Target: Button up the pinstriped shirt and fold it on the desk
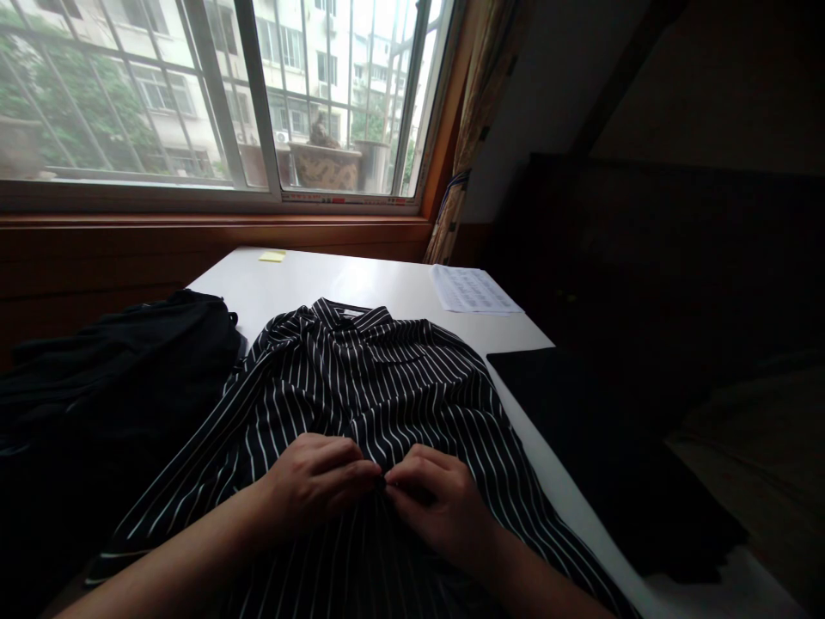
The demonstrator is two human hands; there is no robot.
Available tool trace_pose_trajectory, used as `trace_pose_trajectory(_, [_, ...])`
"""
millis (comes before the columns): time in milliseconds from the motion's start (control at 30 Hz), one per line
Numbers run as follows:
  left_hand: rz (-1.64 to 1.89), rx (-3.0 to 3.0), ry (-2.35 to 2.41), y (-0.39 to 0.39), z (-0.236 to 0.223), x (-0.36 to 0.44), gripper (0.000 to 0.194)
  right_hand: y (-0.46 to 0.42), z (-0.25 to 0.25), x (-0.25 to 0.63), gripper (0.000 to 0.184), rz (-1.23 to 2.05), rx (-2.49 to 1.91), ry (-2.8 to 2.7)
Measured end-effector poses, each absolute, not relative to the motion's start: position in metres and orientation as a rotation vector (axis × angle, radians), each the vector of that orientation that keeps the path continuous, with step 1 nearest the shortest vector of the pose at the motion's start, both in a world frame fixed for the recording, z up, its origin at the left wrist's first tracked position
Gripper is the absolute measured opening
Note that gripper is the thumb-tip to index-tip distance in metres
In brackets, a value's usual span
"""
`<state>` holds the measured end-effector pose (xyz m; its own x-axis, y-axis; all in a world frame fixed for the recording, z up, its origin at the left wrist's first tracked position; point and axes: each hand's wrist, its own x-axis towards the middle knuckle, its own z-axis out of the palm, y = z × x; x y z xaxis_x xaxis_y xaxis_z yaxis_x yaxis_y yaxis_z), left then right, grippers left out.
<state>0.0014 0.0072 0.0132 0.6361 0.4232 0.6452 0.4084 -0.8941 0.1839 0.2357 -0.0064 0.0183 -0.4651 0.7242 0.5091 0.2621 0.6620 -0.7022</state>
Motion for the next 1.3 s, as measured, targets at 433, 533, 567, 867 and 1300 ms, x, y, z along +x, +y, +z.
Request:
trace_pose_trajectory(433, [1.14,2.822,0.7,0.0044,0.018,0.0027,0.016,-0.006,0.0181,0.2367,0.007,0.701,-0.786,-2.048])
trace_pose_trajectory(533, [1.175,2.827,0.692,0.0048,0.0198,0.0038,0.016,-0.0063,0.0193,0.2363,0.012,0.674,-0.789,-2.019])
trace_pose_trajectory(567, [1.176,2.828,0.692,0.0049,0.0206,0.0041,0.017,-0.0062,0.0198,0.2361,0.014,0.665,-0.779,-2.007])
trace_pose_trajectory(867, [1.1,2.853,0.709,0.0034,0.0192,0.0041,0.015,-0.007,0.0208,0.2353,0.016,0.613,-0.649,-2.033])
trace_pose_trajectory(1300, [1.099,2.879,0.7,0.0038,0.0167,0.0023,0.013,-0.0079,0.0251,0.2361,0.009,0.657,-0.745,-2.001])
